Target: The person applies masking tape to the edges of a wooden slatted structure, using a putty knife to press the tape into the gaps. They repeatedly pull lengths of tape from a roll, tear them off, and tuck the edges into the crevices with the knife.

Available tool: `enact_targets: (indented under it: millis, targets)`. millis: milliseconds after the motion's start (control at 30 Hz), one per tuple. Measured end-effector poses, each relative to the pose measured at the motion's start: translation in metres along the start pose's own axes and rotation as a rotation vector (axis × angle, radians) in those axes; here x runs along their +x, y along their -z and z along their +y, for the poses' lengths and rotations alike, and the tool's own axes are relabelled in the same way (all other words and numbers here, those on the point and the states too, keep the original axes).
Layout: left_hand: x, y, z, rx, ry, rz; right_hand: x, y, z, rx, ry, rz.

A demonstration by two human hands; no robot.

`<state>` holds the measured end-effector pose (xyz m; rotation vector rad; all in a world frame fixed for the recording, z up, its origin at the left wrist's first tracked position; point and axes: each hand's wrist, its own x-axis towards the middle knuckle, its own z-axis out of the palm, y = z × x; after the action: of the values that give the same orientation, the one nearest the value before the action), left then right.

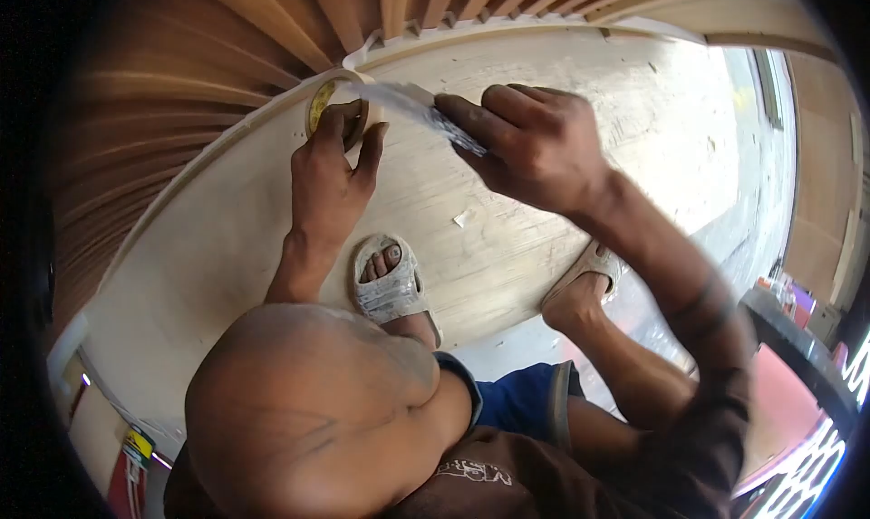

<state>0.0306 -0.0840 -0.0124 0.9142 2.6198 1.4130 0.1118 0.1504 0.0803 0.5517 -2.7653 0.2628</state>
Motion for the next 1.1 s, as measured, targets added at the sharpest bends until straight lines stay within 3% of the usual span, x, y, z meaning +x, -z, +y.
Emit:
enact_targets:
  millis: [133, 233, 367, 433, 567, 700, 933, 1100]
  targets:
    - [-0.001, -0.001, 0.007, 0.017, -0.046, -0.029, -0.006, 0.068, 0.011, 0.160, 0.064, -0.348]
    - [0.001, -0.003, 0.011, 0.149, -0.068, -0.058, 0.002, 0.126, 0.011, 0.191, -0.138, -0.594]
    - [0.002, -0.013, 0.003, 0.161, -0.085, -0.040, 0.002, 0.164, 0.000, 0.140, -0.352, -0.613]
    - [0.003, -0.016, 0.004, 0.157, -0.108, -0.045, -0.003, 0.165, -0.001, 0.151, -0.441, -0.569]
    - [0.002, -0.022, 0.002, 0.244, -0.097, -0.037, -0.028, 0.112, 0.001, 0.180, -0.271, -0.327]
    - [0.002, -0.018, 0.005, 0.300, -0.100, -0.045, -0.031, 0.038, -0.006, 0.222, -0.264, -0.100]
    - [0.007, 0.000, 0.020, 0.361, -0.061, -0.101, -0.019, -0.061, -0.028, 0.267, -0.332, 0.106]
    - [0.006, -0.004, 0.021, 0.363, -0.070, -0.073, -0.011, -0.078, -0.028, 0.235, -0.348, 0.198]
